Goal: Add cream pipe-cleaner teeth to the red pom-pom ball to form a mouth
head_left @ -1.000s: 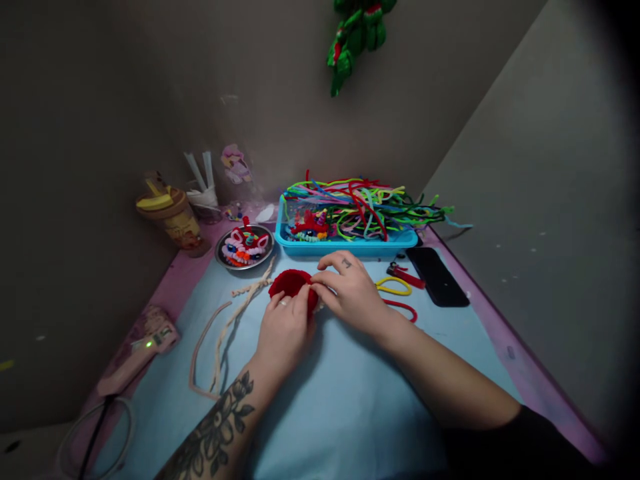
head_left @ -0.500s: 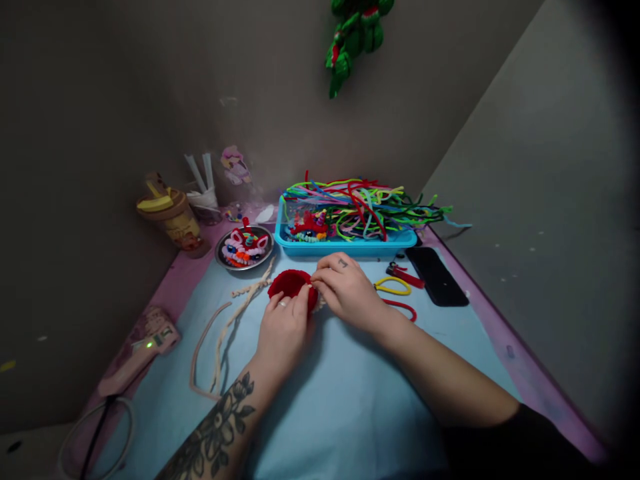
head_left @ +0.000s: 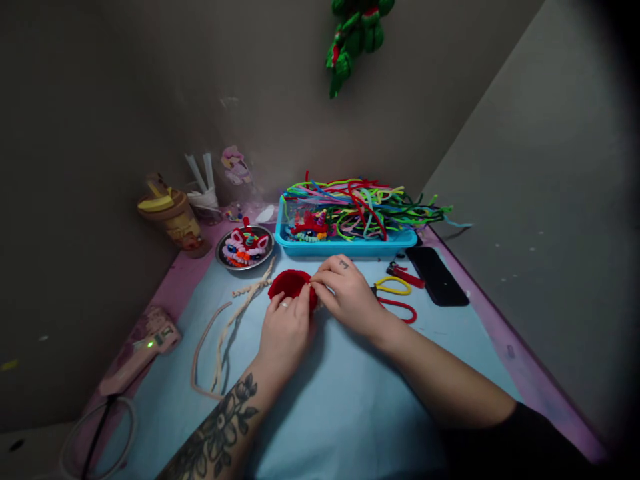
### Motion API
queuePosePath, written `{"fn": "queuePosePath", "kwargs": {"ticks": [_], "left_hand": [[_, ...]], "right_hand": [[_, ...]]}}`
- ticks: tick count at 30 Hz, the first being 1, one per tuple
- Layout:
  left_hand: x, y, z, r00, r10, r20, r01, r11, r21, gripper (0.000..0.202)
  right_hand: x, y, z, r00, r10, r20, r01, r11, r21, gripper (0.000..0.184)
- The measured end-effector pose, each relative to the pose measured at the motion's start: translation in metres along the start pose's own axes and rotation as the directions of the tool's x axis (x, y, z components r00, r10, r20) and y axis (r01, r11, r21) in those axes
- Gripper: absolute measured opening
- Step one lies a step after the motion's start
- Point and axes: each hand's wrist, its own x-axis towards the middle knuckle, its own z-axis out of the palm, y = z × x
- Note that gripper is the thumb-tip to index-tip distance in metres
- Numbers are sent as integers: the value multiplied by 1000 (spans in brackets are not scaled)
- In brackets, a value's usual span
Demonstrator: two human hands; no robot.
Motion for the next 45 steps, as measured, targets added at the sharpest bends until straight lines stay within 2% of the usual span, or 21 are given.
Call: {"fn": "queuePosePath", "kwargs": {"ticks": [2,4,7,9,11,14,18,20,24,28,32,34,36,40,45], "left_hand": [[-1,-1,0,995,-90,33,94,988,-120,52],[-1,-2,0,967,-232,107,254,919,-301,55],[0,-3,-1,877,-419,233,474,686,-552,58],[2,-2,-2,827,-496,264,534,549,-643,59],[4,-1,-3,794,-549,260,552,471,-688,58],[7,1,-5,753,-609,247,552,382,-741,59],[12,4,-9,741,-605,293,530,258,-807,54],[15,6,-11,732,-603,317,519,193,-832,53],[17,8,-13,703,-625,340,497,90,-863,52],[16,6,-12,665,-667,336,484,42,-874,51],[16,1,-11,587,-743,322,471,-9,-882,51],[16,-1,-11,542,-776,323,453,-54,-890,52],[17,-1,-11,518,-791,325,426,-91,-900,52],[17,4,-10,510,-808,295,330,-133,-935,51],[16,14,-8,495,-828,264,262,-148,-954,49]], "right_hand": [[1,2,0,998,28,-55,-25,998,57,15],[3,6,-2,990,82,-117,-66,989,135,16],[5,12,-5,976,179,-127,-149,965,214,19],[6,14,-6,973,208,-96,-182,957,227,19],[6,14,-5,978,201,-54,-185,956,226,17],[6,11,-3,995,103,0,-100,965,241,18],[4,11,0,998,-53,17,49,984,174,24],[4,13,1,999,-47,6,46,986,159,24],[5,16,5,1000,1,9,-3,969,246,24],[6,12,2,1000,2,25,-10,949,315,26],[4,-1,-4,998,-31,-48,44,949,311,23],[0,-9,-4,995,-46,-84,65,967,247,16],[-4,-15,1,995,-52,-83,66,983,171,12],[-12,-23,15,999,-26,-47,30,996,87,13],[-15,-25,23,997,20,-70,-14,997,78,13]]}}
